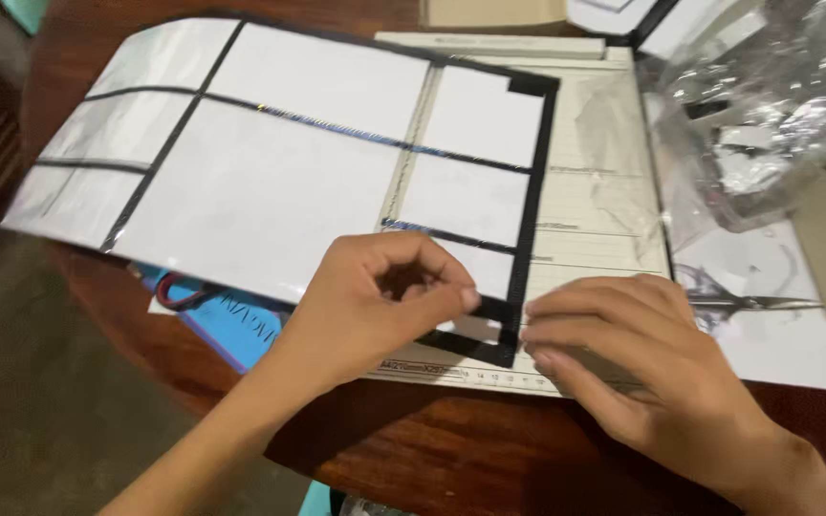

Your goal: The person organizes a photo album by inserting printed photos into plastic sleeves, using scissors to cut tape or black strips, and applying adhesive strips to secure the pages within a binder.

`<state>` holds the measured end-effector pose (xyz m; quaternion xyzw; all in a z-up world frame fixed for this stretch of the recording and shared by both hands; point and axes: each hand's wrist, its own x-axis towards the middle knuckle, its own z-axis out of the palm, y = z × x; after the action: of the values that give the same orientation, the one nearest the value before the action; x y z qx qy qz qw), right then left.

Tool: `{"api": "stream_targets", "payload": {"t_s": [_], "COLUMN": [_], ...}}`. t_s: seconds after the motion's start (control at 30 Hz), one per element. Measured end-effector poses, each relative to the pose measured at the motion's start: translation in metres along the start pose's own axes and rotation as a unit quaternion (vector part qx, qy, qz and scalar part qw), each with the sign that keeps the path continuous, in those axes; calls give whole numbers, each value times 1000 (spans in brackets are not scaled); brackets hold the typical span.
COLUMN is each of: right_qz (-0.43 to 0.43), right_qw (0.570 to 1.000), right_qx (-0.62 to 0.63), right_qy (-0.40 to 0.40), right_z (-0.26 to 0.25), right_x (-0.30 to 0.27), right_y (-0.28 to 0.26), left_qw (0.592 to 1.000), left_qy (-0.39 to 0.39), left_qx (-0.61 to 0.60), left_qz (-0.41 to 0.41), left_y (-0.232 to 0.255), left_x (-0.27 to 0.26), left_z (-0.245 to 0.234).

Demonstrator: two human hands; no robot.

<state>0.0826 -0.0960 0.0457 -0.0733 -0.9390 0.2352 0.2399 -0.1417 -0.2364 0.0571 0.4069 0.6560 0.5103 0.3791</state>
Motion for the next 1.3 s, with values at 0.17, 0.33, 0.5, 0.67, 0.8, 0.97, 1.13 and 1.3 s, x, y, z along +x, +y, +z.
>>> {"api": "stream_targets", "payload": {"t_s": [0.17, 0.33, 0.5, 0.67, 0.8, 0.97, 1.13, 1.3], "right_qz": [15, 31, 34, 39, 45, 45, 41, -54], "right_qw": [999, 999, 999, 999, 999, 999, 999, 996], "right_qx": [24, -8, -12, -16, -5, -13, -25, -27], "right_qy": [-27, -4, -8, -17, -16, -16, -19, -68], "right_z": [14, 15, 18, 20, 20, 21, 21, 15], "right_x": [13, 8, 6, 1, 1, 0, 0, -1], "right_y": [3, 7, 10, 14, 16, 19, 19, 22], "left_qw": [995, 989, 985, 981, 980, 974, 974, 976], "left_qy": [-36, -41, -28, -29, -37, -37, -42, -39], "left_qx": [87, 138, 166, 181, 186, 211, 216, 216], "left_qz": [-20, -43, -45, -56, -60, -67, -54, 3], "left_y": [12, 12, 16, 18, 20, 24, 24, 20], "left_x": [4, 11, 12, 15, 17, 21, 22, 23], "left_z": [1, 2, 5, 6, 6, 8, 8, 8]}}
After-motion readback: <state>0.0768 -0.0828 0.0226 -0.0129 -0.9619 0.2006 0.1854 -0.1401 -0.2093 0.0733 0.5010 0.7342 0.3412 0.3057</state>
